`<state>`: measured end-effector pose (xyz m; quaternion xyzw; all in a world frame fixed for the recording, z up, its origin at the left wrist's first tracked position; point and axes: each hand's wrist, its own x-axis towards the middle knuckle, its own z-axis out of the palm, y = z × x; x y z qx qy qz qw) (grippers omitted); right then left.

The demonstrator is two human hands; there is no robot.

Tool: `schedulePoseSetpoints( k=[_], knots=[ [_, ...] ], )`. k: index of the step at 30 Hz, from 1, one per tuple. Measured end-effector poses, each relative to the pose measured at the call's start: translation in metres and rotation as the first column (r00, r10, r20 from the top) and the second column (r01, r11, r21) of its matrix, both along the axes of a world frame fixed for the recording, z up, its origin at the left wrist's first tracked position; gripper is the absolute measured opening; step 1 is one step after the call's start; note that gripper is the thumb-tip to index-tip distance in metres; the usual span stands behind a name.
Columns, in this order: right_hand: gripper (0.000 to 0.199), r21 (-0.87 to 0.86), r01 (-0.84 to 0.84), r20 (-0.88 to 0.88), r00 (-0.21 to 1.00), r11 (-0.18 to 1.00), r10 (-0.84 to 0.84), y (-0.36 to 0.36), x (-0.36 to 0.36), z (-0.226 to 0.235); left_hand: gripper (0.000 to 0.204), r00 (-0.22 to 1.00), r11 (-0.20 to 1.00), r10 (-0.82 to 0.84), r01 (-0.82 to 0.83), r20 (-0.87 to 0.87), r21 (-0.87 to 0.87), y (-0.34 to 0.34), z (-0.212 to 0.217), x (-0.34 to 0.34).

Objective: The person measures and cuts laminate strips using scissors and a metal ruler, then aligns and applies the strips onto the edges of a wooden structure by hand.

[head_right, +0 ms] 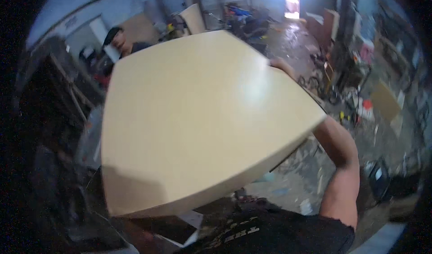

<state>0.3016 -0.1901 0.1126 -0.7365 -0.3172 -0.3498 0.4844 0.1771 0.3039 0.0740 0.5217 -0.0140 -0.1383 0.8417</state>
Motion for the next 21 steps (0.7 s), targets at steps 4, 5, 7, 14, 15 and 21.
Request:
schedulePoseSetpoints(
  k=[4, 5, 7, 14, 15, 21],
  knots=[
    [0.052, 0.004, -0.093, 0.102, 0.990, 0.996, 0.092, 0.042, 0.002, -0.026, 0.033, 1.000, 0.995, 0.011, -0.011, -0.001, 0.103, 0.001, 0.024, -0.027],
    [0.052, 0.029, -0.083, 0.088, 0.993, 0.996, 0.081, 0.050, -0.006, -0.030, 0.033, 1.000, 0.993, 0.003, -0.002, -0.005, 0.121, -0.002, 0.034, -0.032],
    [0.048, 0.308, -0.310, -0.068, 0.936, 0.900, 0.345, 0.082, -0.013, -0.033, 0.033, 1.000, 0.990, -0.002, -0.002, 0.027, 0.141, -0.003, 0.057, -0.034],
    [0.048, 0.962, -0.151, -0.185, 0.251, 0.227, 0.950, 0.144, 0.053, -0.111, 0.033, 0.995, 0.981, -0.084, 0.075, 0.048, 0.177, -0.010, 0.110, -0.003],
    [0.050, 0.981, -0.033, -0.189, 0.101, 0.193, 0.977, 0.148, 0.063, -0.124, 0.033, 0.995, 0.981, -0.092, 0.082, 0.044, 0.176, -0.009, 0.116, 0.001],
    [0.056, 0.984, 0.150, -0.075, -0.120, 0.092, 0.990, 0.148, 0.070, -0.164, 0.033, 0.986, 0.974, -0.162, 0.155, 0.028, 0.165, -0.017, 0.143, 0.036]
  ],
)
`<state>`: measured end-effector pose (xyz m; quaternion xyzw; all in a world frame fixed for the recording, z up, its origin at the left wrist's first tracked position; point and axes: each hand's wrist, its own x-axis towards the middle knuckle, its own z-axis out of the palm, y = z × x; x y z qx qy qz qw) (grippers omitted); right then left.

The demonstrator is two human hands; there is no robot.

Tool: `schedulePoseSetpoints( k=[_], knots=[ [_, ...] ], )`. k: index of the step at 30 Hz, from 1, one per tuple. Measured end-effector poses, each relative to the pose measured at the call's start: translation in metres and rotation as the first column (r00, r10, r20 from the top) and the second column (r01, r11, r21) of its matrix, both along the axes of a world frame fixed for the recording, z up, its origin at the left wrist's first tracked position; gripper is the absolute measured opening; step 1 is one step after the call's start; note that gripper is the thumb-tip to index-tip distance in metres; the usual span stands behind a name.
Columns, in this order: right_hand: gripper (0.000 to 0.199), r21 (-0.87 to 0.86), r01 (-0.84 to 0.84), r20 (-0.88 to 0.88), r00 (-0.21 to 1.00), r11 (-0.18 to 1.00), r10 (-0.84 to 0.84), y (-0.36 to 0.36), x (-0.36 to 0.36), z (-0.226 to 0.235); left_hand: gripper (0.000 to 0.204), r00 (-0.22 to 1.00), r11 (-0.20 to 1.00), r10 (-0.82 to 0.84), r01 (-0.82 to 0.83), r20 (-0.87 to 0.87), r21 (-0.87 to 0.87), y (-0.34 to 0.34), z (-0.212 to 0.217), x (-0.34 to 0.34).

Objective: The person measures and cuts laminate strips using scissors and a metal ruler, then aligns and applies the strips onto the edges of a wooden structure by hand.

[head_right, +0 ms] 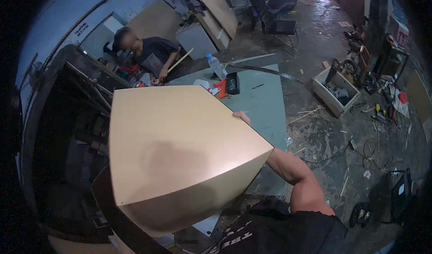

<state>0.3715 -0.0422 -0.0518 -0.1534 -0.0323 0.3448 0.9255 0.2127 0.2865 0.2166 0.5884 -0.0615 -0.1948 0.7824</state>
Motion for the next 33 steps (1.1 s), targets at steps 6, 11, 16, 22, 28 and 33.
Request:
schedulePoseSetpoints(
  k=[6, 11, 16, 22, 28, 33],
  knots=[
    [0.061, 0.021, 0.018, -0.055, 0.998, 1.000, -0.016, -0.007, 0.016, -0.030, 0.033, 0.998, 0.999, -0.052, 0.052, -0.047, 0.001, -0.016, 0.005, 0.024],
    [0.071, 0.053, 0.003, -0.009, 1.000, 0.999, -0.003, -0.020, 0.036, -0.095, 0.034, 0.993, 0.998, -0.046, 0.049, -0.104, 0.027, -0.037, 0.005, 0.029],
    [0.067, -0.144, -0.052, -0.070, 0.997, 0.988, 0.042, -0.044, 0.036, -0.114, 0.032, 0.981, 0.972, 0.097, -0.056, -0.170, 0.230, -0.072, 0.001, 0.034],
    [0.060, -0.416, -0.187, -0.038, 0.981, 0.890, 0.189, -0.096, 0.036, -0.104, 0.032, 0.934, 0.861, 0.287, -0.155, -0.211, 0.485, -0.147, 0.002, 0.044],
    [0.052, -0.789, -0.154, 0.122, 0.909, 0.594, 0.398, -0.118, 0.080, -0.165, 0.029, 0.937, 0.913, 0.178, -0.043, -0.300, 0.405, -0.156, -0.024, 0.052],
    [0.041, -0.810, -0.126, 0.140, 0.907, 0.573, 0.398, -0.111, 0.084, -0.177, 0.027, 0.911, 0.925, 0.168, -0.014, -0.376, 0.379, -0.172, -0.032, 0.070]
  ],
)
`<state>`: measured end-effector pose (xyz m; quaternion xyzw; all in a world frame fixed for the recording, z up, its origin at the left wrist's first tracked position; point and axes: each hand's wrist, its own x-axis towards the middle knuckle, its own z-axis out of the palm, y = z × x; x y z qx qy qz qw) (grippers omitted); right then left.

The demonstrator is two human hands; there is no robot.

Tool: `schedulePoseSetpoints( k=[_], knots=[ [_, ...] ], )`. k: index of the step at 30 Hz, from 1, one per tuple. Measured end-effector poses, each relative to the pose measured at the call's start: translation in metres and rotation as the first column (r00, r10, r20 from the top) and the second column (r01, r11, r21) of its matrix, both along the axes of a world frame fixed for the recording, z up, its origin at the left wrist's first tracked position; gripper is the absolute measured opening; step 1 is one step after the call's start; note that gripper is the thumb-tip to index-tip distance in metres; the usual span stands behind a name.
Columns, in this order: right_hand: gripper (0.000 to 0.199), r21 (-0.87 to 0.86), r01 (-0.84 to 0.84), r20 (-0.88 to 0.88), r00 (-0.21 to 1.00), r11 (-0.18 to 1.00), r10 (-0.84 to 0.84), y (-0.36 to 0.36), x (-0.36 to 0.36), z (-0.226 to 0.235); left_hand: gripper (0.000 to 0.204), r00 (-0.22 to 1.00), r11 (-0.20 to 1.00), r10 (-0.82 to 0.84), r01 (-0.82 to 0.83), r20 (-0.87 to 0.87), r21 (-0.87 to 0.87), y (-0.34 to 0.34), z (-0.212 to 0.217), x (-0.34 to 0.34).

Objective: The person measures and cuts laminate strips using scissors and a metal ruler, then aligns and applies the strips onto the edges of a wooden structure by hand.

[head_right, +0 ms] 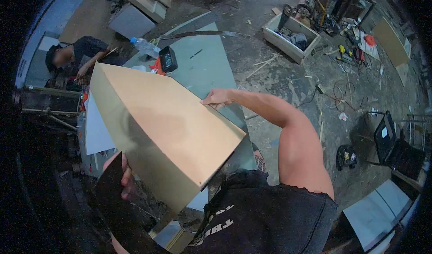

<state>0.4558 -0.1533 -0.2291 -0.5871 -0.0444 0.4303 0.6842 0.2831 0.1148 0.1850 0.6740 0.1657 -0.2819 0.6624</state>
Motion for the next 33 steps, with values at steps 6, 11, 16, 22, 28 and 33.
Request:
schedulePoseSetpoints(
  k=[6, 11, 16, 22, 28, 33],
  knots=[
    [0.039, -0.491, 0.135, 0.657, 0.706, 0.861, 0.263, -0.030, 0.006, 0.049, 0.026, 0.995, 0.982, -0.101, 0.102, -0.020, 0.159, -0.041, -0.012, 0.019],
    [0.040, -0.072, 0.327, 0.507, 0.826, 0.942, -0.248, -0.038, 0.003, 0.130, 0.037, 0.969, 0.945, -0.245, 0.243, -0.017, 0.219, -0.046, 0.005, 0.020],
    [0.043, 0.018, 0.494, 0.557, 0.717, 0.869, -0.419, -0.075, -0.048, 0.192, 0.044, 0.951, 0.912, -0.254, 0.176, 0.174, 0.370, -0.025, 0.017, -0.004],
    [0.037, 0.371, 0.661, 0.614, 0.352, 0.652, -0.707, -0.068, -0.136, 0.298, 0.047, 0.800, 0.798, -0.438, 0.135, 0.411, 0.587, 0.000, 0.068, -0.055],
    [0.060, 0.551, 0.276, 0.631, 0.480, 0.787, -0.610, 0.031, -0.263, 0.380, 0.032, 0.509, 0.593, -0.707, 0.048, 0.491, 0.804, 0.012, 0.101, -0.084],
    [0.063, 0.307, 0.242, 0.701, 0.596, 0.920, -0.391, 0.085, -0.305, 0.387, 0.031, 0.373, 0.513, -0.786, -0.052, 0.493, 0.857, 0.022, 0.076, -0.106]
  ],
)
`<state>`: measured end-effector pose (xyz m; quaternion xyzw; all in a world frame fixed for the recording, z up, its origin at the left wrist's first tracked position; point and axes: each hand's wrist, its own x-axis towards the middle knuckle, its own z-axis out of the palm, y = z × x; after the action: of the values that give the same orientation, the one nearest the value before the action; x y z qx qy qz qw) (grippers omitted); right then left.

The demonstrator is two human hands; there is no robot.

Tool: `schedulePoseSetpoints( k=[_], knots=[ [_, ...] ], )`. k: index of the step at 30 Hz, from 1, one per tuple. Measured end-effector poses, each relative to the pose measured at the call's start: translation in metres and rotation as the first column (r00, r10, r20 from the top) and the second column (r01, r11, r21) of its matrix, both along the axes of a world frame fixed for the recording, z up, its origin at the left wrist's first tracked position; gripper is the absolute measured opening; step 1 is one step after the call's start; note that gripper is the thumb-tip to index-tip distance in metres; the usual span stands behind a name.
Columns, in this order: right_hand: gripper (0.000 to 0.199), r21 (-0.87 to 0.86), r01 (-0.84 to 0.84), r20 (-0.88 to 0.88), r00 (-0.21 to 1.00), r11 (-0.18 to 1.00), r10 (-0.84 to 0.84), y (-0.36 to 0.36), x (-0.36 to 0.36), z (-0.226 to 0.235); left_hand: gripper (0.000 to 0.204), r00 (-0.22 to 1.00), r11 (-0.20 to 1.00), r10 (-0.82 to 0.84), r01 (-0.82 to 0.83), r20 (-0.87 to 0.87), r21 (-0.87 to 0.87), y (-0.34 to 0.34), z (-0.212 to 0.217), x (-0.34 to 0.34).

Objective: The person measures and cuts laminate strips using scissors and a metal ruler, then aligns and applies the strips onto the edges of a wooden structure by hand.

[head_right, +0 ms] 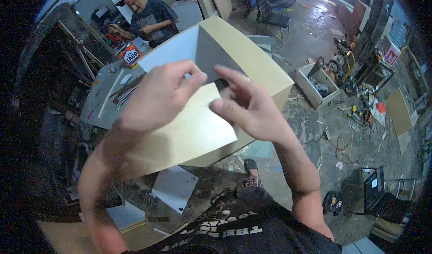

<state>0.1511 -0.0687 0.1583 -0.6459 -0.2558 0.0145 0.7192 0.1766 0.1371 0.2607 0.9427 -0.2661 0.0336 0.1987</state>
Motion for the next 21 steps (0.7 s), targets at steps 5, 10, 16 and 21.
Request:
schedulePoseSetpoints(
  k=[5, 10, 16, 21],
  knots=[
    [0.048, 0.055, 0.171, -0.132, 0.978, 0.984, -0.162, 0.032, -0.045, -0.022, 0.035, 0.973, 0.976, -0.034, -0.016, -0.227, -0.215, 0.046, -0.038, -0.028],
    [0.049, 0.036, 0.313, -0.190, 0.935, 0.949, -0.301, 0.012, -0.065, -0.062, 0.035, 0.848, 0.894, -0.057, -0.191, -0.526, -0.405, 0.142, -0.078, -0.060],
    [0.048, 0.115, 0.338, -0.292, 0.910, 0.934, -0.293, -0.006, -0.044, -0.059, 0.026, 0.805, 0.859, 0.059, -0.341, -0.590, -0.381, 0.187, -0.089, -0.095],
    [0.042, -0.133, 0.351, -0.193, 0.908, 0.927, -0.372, -0.028, -0.042, -0.058, 0.019, 0.790, 0.804, 0.097, -0.421, -0.606, -0.420, 0.161, -0.088, -0.116]
  ],
)
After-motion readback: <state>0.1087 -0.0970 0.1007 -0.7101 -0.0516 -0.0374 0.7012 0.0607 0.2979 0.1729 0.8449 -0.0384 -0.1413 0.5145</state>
